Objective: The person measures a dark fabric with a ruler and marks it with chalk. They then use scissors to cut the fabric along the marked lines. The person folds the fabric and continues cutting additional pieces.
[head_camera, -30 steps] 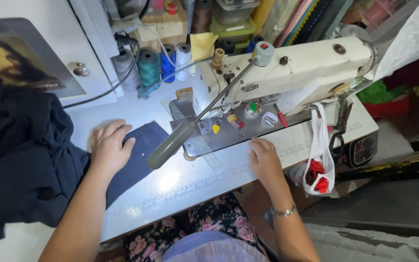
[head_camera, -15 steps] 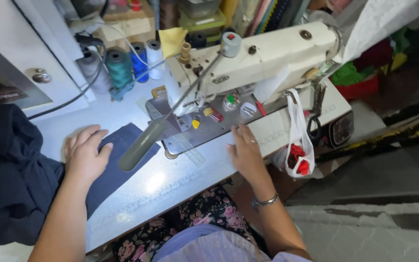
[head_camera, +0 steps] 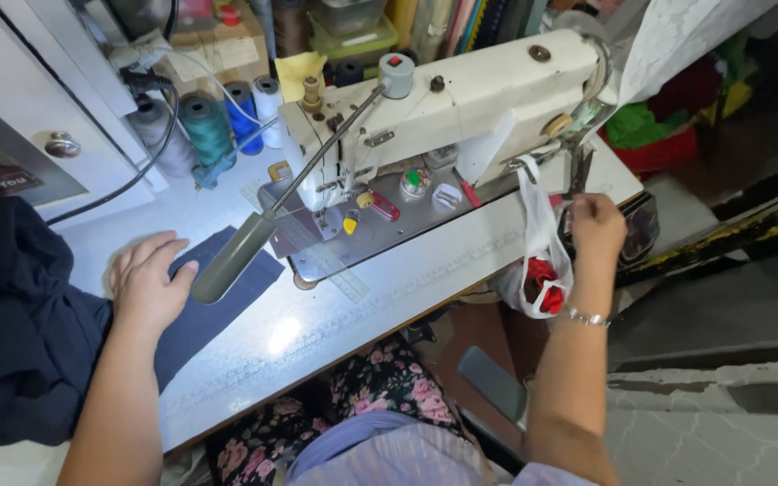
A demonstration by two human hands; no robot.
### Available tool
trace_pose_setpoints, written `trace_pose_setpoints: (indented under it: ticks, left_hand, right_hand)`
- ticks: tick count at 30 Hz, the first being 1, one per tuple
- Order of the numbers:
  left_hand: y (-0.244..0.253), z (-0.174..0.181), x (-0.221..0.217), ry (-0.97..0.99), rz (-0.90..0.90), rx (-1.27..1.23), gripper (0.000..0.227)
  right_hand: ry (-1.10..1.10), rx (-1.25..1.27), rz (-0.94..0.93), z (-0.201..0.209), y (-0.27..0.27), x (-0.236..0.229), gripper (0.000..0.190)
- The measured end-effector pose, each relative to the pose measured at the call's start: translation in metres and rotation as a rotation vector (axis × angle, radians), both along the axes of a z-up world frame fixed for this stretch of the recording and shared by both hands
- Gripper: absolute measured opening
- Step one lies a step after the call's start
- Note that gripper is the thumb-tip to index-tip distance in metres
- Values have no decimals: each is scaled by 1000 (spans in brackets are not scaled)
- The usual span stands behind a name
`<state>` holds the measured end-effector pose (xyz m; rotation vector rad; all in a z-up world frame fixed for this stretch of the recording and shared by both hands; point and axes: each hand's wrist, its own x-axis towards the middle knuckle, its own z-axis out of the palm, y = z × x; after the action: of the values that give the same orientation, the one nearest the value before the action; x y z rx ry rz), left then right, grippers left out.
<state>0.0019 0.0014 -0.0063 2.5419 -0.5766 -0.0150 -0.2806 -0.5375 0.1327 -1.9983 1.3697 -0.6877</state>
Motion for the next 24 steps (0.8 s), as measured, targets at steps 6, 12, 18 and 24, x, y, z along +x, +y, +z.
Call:
trace_pose_setpoints:
  ticks: [6, 12, 18, 24]
  left_hand:
    - [1, -16, 6, -92, 23, 14, 43]
    - [-5, 18, -8, 103, 71, 14, 42]
    - [-4, 11, -7, 23, 43, -15, 40]
    - [-4, 7, -6, -57, -2, -30, 39]
  right_hand:
    - [593, -248, 133, -102, -134, 21, 61]
    - [607, 104, 136, -32, -74, 37, 63]
    - [627, 129, 52, -47, -90, 21, 59]
    - [735, 178, -40, -58, -97, 2, 41]
